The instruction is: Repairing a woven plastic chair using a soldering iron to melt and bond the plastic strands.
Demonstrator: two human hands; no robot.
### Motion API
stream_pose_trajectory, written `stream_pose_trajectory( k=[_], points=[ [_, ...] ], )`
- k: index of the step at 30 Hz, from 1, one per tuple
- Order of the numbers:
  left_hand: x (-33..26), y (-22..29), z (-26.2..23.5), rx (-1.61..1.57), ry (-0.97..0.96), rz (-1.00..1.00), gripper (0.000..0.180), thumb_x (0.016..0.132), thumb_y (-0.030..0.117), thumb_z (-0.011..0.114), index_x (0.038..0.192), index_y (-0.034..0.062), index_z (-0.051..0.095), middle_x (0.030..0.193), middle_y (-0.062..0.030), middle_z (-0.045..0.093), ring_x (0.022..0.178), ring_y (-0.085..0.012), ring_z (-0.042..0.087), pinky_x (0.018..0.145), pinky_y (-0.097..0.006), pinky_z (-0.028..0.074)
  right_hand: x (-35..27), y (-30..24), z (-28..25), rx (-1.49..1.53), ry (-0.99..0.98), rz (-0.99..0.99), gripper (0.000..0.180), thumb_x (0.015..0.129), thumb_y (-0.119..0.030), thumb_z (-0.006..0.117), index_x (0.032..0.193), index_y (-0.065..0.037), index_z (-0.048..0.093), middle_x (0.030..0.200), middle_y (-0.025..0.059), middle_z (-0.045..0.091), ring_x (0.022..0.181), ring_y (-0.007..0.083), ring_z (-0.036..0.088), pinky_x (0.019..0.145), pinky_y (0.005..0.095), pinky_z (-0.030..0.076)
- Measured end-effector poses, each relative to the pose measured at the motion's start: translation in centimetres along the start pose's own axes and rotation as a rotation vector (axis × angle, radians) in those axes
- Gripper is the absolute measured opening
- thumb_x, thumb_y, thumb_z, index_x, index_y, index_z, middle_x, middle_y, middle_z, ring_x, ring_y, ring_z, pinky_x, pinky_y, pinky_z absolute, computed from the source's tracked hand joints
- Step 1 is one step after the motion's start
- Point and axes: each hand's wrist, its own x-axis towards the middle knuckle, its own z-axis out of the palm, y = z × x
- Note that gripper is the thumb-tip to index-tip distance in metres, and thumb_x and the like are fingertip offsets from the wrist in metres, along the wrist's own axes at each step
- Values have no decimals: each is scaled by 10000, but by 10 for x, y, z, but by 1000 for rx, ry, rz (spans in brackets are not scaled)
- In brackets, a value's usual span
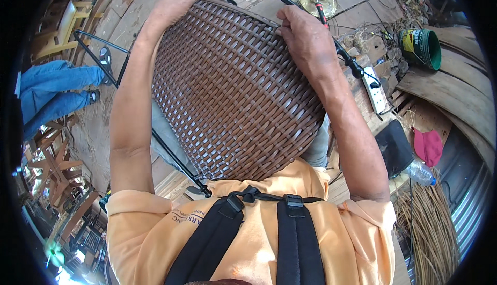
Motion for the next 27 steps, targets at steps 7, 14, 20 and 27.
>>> stream_pose_trajectory(
  k=[7,14,20,27],
  points=[
    [-18,126,-77,50,-102,-159,348,931,298,562,684,54,553,605,-30,550,528,-106,493,497,-276,385,21,-30,-11,251,51,-40,254,953,-219,598,1096,-9,605,953,116,679,890,197,653,774,310,510],
    [-24,106,-15,380,-190,104,405,940,442,535,964,55,655,811,-153,683,803,-358,674,724,-457,511,16,-24,-43,569,76,218,305,1000,-276,520,984,11,625,647,-10,478,584,74,464,543,232,372],
    [-24,90,25,547,-261,247,255,942,289,514,989,99,678,839,-162,690,856,-360,674,764,-477,527,-18,3,-19,728,242,399,256,978,-249,553,1021,-13,642,619,-35,520,561,38,492,511,199,381],
    [-19,119,12,667,-264,343,177,834,151,581,844,36,715,791,-176,698,772,-310,703,672,-424,557,-16,-5,-20,711,301,406,259,995,-224,546,1048,23,601,638,-30,488,550,45,441,511,199,361]
  ],
)
